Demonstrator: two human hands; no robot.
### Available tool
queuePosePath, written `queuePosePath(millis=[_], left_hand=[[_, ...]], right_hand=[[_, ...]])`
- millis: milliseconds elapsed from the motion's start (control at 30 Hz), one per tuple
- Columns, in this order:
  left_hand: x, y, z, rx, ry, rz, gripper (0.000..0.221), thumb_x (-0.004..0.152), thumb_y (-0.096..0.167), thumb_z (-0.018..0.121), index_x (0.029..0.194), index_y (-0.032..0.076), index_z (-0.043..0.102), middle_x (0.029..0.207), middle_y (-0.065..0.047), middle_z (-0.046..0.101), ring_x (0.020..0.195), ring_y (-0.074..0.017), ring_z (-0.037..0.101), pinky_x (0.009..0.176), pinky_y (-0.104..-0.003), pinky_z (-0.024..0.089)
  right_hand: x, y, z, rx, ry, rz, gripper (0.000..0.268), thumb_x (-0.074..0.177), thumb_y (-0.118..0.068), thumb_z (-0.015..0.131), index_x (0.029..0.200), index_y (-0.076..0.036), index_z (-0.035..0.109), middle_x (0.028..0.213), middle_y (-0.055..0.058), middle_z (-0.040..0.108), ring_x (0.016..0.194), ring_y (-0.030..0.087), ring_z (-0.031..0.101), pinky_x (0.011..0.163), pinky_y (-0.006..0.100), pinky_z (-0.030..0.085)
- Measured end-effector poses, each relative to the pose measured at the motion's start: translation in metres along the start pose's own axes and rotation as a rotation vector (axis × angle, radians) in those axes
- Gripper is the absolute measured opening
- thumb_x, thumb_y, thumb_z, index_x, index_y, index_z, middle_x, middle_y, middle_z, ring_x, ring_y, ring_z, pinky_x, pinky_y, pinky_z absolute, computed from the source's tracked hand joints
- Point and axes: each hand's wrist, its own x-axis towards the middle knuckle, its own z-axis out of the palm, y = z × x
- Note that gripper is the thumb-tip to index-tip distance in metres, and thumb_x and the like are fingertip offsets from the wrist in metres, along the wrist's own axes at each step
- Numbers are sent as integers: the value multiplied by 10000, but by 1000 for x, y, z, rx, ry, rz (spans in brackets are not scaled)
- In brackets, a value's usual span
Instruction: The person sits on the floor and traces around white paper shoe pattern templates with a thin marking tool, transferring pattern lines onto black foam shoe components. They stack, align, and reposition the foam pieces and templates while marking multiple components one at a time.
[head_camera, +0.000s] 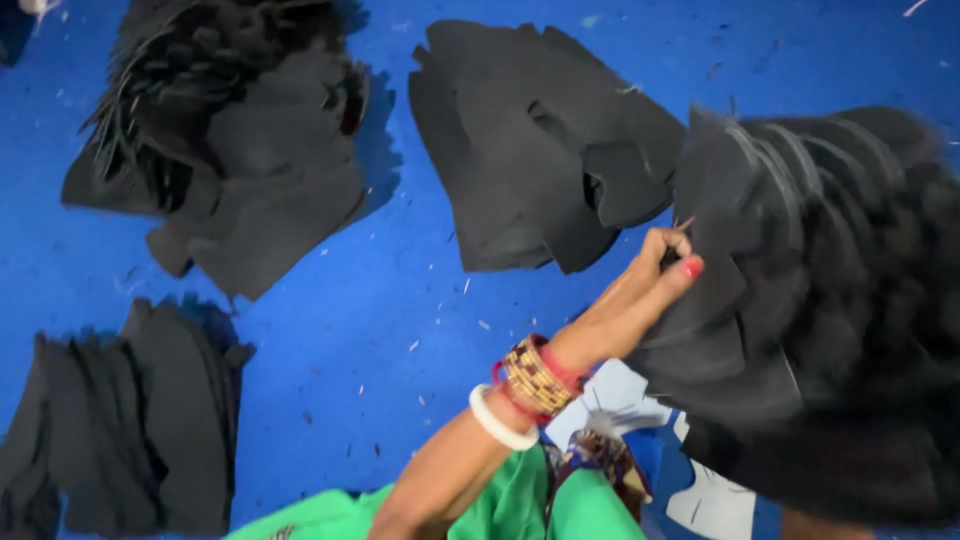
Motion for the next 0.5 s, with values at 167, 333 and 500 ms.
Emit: queuePosePath(millis=[167,333,500], left_hand=[[-109,137,-29,296,104,391,767,1044,267,752,1548,16,232,1649,-199,329,1508,-205,353,1301,-323,255],[-188,236,-113,781,138,346,888,965,455,680,1637,73,243,1700,-144,321,1592,-274,302,1327,-366,209],[-253,226,-185,1099,228,81,856,902,555,579,1628,158,361,1727,-135,339,1617,-329,325,1313,-575,146]], right_hand=[[-52,-78,60,-119,-107,-128,457,1009,-329,610,1379,-63,585,1308,130,643,1253,288,584,1028,488,454],[-106,-145,122,-218,-193,-277,487,979,-291,598,1417,-83,557,1341,117,620,1301,285,561,1055,512,436],[-140,-153,160,-326,-250,-397,531,950,-253,585,1456,-104,530,1375,104,597,1349,282,538,1081,535,417]])
